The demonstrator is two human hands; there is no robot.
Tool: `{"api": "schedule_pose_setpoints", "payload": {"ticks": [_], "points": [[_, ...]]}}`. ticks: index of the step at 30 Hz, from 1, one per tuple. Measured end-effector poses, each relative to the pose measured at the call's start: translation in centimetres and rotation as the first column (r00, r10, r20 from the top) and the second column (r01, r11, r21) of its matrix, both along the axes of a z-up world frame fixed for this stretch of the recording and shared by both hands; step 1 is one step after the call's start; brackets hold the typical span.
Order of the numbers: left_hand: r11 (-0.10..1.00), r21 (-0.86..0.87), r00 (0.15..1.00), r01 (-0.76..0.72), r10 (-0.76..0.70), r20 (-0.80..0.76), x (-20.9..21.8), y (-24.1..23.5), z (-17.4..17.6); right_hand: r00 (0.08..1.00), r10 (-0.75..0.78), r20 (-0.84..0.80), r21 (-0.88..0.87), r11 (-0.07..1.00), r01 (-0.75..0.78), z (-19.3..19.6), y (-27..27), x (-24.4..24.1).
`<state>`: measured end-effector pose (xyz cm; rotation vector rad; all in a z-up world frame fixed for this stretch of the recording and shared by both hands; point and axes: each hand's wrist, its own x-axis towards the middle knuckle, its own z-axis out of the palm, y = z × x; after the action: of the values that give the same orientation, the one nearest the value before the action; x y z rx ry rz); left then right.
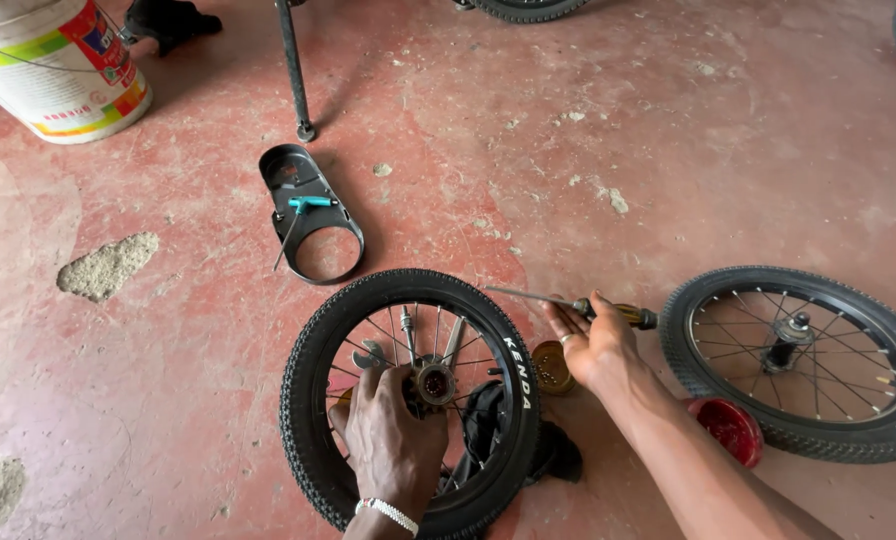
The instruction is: The person applies red grease to ball bearings and places them into a bicycle wheel hub. They then insert a metal cone and use a screwdriver to adjust the components inside the hub.
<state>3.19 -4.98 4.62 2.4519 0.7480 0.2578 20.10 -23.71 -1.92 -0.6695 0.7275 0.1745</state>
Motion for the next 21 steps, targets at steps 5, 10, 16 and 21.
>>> {"api": "schedule_pose_setpoints", "payload": {"ticks": [5, 10, 16, 21], "points": [[0.999, -0.027, 0.999, -0.033, 0.032, -0.028, 0.2, 1.3, 0.1, 0.997, -0.055, -0.047, -0.095, 0.994, 0.050, -2.7, 1.0, 2.6], [0.995, -0.058, 0.993, -0.078, 0.073, -0.092, 0.0, 2.1, 0.4, 0.959, 0.282, 0.012, -0.469, 0.849, -0.243, -6.6, 0.1, 2.8], [0.998, -0.020, 0.998, -0.060, 0.060, -0.006, 0.1, 2.3, 0.0, 0.651, 0.702, 0.288, -0.838, 0.514, -0.183, 7.0, 5.0, -6.4], [0.999, -0.018, 0.997, -0.031, 0.032, 0.068, 0.5, 1.2, -0.3, 0.349, 0.922, 0.166, -0.980, 0.117, 0.158, 11.6, 6.2, -12.3]]}}
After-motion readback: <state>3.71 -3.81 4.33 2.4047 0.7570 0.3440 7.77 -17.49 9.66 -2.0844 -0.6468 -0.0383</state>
